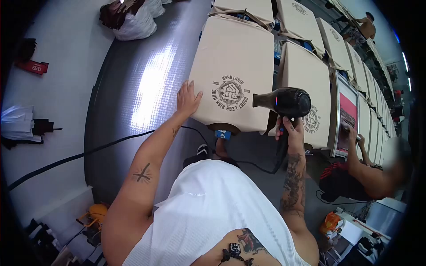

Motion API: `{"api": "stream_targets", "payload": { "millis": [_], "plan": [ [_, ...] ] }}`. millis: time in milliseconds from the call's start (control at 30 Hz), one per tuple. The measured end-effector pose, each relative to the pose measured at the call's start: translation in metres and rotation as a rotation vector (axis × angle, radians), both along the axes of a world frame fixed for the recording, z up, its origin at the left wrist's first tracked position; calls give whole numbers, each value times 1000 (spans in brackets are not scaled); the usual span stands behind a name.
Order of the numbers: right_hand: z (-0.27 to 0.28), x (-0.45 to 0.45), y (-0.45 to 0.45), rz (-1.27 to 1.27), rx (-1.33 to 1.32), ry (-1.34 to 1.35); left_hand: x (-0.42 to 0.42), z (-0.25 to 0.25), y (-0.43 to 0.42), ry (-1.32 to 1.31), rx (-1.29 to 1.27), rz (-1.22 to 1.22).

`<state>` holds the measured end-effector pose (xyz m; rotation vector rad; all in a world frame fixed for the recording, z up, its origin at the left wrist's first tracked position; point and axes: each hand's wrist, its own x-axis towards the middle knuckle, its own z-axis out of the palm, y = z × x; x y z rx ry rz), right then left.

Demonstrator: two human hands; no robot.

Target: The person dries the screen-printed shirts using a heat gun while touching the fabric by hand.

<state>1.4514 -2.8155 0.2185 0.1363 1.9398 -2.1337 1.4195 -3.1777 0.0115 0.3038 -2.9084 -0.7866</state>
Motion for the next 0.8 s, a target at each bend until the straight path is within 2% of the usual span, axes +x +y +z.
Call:
{"api": "stream_targets", "payload": {
  "millis": [67,167,300,533,633,800],
  "plan": [
    [-7,-26,-11,-21,-24,-46,2,-9,10,99,-34,50],
    [-24,-67,-19,13,-93,-44,0,-12,14,98,-137,50],
    [-28,-108,-47,38,-140,-122,-3,-6,13,35,-100,16],
    [-32,-115,-116,291,-151,-236,-3,-7,12,35,-111,46],
    [-28,-103,-123,285,-133,-263,-3,-7,11,36,-96,64],
    [-22,-88,-75,28,-25,-206,-1,-10,9,86,-85,70]
  ]
}}
